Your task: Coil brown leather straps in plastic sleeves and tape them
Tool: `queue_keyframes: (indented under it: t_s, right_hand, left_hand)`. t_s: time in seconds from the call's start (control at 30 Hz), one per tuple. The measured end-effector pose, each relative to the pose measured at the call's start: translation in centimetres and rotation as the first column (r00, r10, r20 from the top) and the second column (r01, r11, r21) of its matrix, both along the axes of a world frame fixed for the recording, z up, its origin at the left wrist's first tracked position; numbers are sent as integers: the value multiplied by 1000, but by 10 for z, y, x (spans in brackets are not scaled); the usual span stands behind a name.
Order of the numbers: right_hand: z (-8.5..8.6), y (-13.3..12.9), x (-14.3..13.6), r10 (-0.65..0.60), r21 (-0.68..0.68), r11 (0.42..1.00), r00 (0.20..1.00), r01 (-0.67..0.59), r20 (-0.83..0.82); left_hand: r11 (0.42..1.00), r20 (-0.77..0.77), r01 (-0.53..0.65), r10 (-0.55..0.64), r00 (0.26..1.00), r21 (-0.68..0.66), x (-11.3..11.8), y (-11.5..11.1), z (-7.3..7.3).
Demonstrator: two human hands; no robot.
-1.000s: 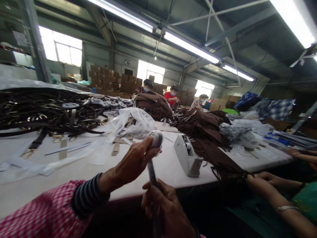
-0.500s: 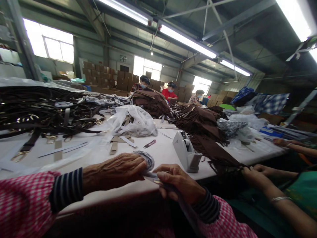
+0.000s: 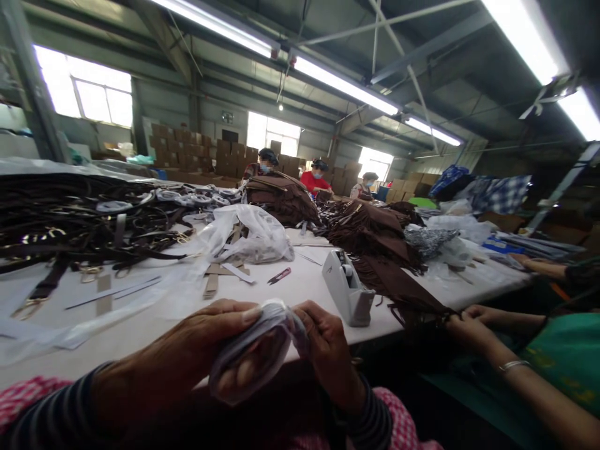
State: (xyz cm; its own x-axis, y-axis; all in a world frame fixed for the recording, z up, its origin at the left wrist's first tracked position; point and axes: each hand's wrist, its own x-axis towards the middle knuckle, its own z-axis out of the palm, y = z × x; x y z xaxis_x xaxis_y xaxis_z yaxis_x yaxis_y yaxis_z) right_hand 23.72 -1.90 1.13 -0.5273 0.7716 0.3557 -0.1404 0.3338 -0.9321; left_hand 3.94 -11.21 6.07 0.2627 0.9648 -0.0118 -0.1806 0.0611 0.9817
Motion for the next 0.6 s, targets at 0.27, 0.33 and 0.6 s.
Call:
queue_keyframes:
  t_s: [0.27, 0.33, 0.6]
  right_hand:
    - [-40, -28, -55, -384, -84, 923, 881, 377, -277]
    - [-46, -30, -64, -316, -174, 945, 911, 277, -265]
    - [-46, -14, -48, 183, -517, 810, 956, -279, -229]
  left_hand:
    - [981, 464, -192, 169, 869, 1, 35, 16, 20]
    - [960, 467, -280, 242, 850, 12, 29, 26, 20]
    - [912, -120, -202, 259, 958, 357, -8, 64, -27]
